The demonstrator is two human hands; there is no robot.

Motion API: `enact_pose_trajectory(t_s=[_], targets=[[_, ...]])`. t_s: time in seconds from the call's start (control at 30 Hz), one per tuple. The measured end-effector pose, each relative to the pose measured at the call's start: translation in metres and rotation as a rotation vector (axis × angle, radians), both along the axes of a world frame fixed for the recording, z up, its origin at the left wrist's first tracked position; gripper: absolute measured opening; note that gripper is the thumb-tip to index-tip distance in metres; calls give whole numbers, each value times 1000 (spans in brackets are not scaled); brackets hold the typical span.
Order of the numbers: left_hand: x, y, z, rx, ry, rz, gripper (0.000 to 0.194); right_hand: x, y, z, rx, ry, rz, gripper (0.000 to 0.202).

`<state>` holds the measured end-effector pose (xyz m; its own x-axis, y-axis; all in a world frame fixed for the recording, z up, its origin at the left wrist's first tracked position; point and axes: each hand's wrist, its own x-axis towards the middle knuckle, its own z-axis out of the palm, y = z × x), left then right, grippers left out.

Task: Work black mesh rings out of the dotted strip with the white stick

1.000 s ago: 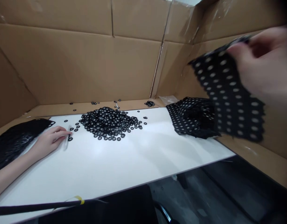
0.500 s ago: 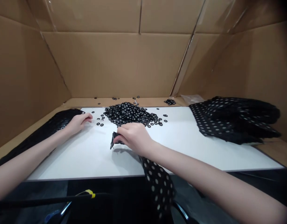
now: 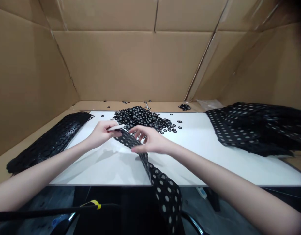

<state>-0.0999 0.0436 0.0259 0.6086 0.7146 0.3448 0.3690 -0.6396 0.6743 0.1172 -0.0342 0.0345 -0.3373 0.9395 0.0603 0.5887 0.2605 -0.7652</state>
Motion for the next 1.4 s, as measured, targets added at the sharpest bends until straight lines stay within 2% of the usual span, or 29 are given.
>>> enact_pose_trajectory(t_s=[0.1,0.17,0.2,0.3,0.4,0.5,0.57,0.67,0.7,0.77,0.8,0.87,0.93,1.0,1.07,1.13,1.2,1.27,1.4], targets=[[-6,-6,13,214,-65,-42,18,7,-48,-4,-84,-148,61,89],[-13,-10,22,351,-83,-42,21,10,-74,-9,-52,-203,61,91],[-17,-12,27,407,-89,-30,23,10,-83,-12,-4,-206,10,88],[-33,-14,37,549,-120,41,18,9,-91,-19,19,-207,-96,80],[-57,-12,42,617,-59,82,15,8,-76,-20,6,-183,-88,72],[-84,-10,38,586,90,123,22,7,-47,-15,156,-254,-47,66],[-100,-11,27,519,189,143,26,8,-27,-10,249,-386,-39,65],[-115,-12,5,337,350,97,31,11,-2,-8,246,-490,55,31],[-118,-12,-2,277,387,91,32,13,3,-9,210,-497,98,33],[-121,-10,-9,151,468,58,34,18,10,-14,108,-459,156,54],[-121,-8,-10,84,519,36,35,22,12,-16,60,-420,168,62],[-121,-3,-3,-33,627,5,37,31,13,-21,0,-343,182,64],[-119,3,9,-102,688,31,37,40,11,-24,-35,-287,187,53],[-112,7,23,-142,616,101,34,48,10,-26,-56,-261,164,41],[-99,10,33,-221,396,152,37,55,9,-27,-71,-272,128,32],[-79,11,38,-331,107,99,44,59,9,-29,-85,-295,114,25],[-55,10,38,-406,-91,-25,50,62,10,-30,-87,-303,124,22],[-30,9,35,-478,-140,-150,56,64,12,-30,-68,-305,131,23],[13,10,24,-539,-218,-187,70,69,18,-26,-60,-272,147,23]])
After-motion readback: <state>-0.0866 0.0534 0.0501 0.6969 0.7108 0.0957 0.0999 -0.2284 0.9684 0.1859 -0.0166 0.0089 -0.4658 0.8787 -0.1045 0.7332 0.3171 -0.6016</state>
